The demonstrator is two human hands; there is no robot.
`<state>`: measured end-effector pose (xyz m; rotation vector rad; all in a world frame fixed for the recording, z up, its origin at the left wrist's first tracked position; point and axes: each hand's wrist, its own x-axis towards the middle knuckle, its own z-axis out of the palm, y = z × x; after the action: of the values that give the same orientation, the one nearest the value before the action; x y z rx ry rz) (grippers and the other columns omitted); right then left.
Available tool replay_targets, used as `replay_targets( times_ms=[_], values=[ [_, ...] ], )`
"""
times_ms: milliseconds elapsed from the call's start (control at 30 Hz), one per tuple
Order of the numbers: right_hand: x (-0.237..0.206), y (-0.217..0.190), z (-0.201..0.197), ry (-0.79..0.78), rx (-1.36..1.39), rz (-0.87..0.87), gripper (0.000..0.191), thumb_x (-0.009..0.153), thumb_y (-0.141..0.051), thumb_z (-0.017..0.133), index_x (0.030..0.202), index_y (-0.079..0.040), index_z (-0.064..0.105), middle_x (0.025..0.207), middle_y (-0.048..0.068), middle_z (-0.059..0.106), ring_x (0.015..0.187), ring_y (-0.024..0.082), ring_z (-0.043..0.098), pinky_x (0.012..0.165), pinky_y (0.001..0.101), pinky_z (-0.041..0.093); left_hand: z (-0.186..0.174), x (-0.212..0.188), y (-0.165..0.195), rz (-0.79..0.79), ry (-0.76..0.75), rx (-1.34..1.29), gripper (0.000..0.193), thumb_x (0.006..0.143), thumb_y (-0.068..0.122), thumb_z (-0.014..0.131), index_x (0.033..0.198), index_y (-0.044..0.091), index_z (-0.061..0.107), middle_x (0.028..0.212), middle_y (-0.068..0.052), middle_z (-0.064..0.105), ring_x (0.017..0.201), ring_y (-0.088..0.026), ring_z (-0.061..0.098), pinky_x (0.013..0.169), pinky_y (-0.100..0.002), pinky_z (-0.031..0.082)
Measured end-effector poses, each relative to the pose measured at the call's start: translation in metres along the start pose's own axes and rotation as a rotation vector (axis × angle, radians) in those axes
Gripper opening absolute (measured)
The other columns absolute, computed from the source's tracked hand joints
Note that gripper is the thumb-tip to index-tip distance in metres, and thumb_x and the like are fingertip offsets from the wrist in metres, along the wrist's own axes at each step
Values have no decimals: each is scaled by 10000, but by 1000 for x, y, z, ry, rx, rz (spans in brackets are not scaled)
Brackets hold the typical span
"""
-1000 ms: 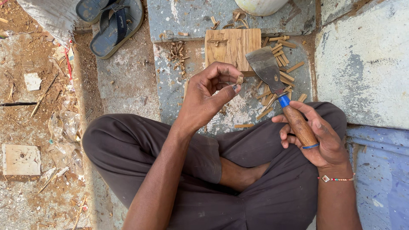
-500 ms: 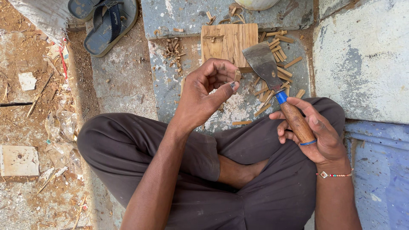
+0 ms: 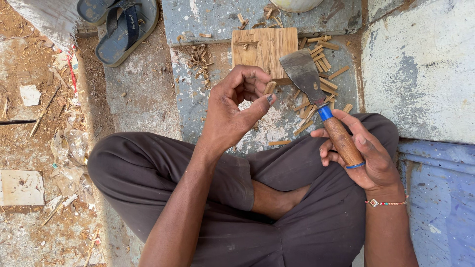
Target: The person uses a wide-bladed tool and a narrow metal tool to carve and shave small pieces of wood from a larger wooden block while sitting on the ground.
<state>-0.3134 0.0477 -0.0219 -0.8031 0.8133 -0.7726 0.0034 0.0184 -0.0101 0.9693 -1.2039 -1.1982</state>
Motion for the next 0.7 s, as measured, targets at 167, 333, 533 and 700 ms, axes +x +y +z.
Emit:
replay_targets(
  times_ms=[167,333,533,700],
  values=[
    [2,-3,6,18,-7,8,1035,955,-523,690,1659,62,209,1357,331,549,967,270,647,771,393,573,-1,2,1,-18,56,159,275,932,67,780,1194,47,702,1025,-42,717,955,-111,706,861,-272,606],
    [1,-4,8,11,-26,36,934,978,-496,674,1601,98,312,1328,302,585,823,198,626,622,303,526,-5,8,-12,34,151,347,231,898,74,811,1117,30,753,1033,-76,747,909,-132,725,794,-272,606],
    [13,-2,19,193,-250,261,573,944,-369,630,1343,29,525,1001,175,687,573,120,563,448,255,458,-20,33,-51,-4,351,449,205,880,65,791,1078,38,750,1018,-80,770,896,-138,772,823,-279,659],
    [20,14,51,378,-514,217,346,960,-274,680,1080,44,618,717,43,571,495,89,494,414,263,404,-25,42,-82,-50,320,575,173,872,58,771,1045,71,771,1042,-91,762,879,-162,768,820,-297,668]
  ],
)
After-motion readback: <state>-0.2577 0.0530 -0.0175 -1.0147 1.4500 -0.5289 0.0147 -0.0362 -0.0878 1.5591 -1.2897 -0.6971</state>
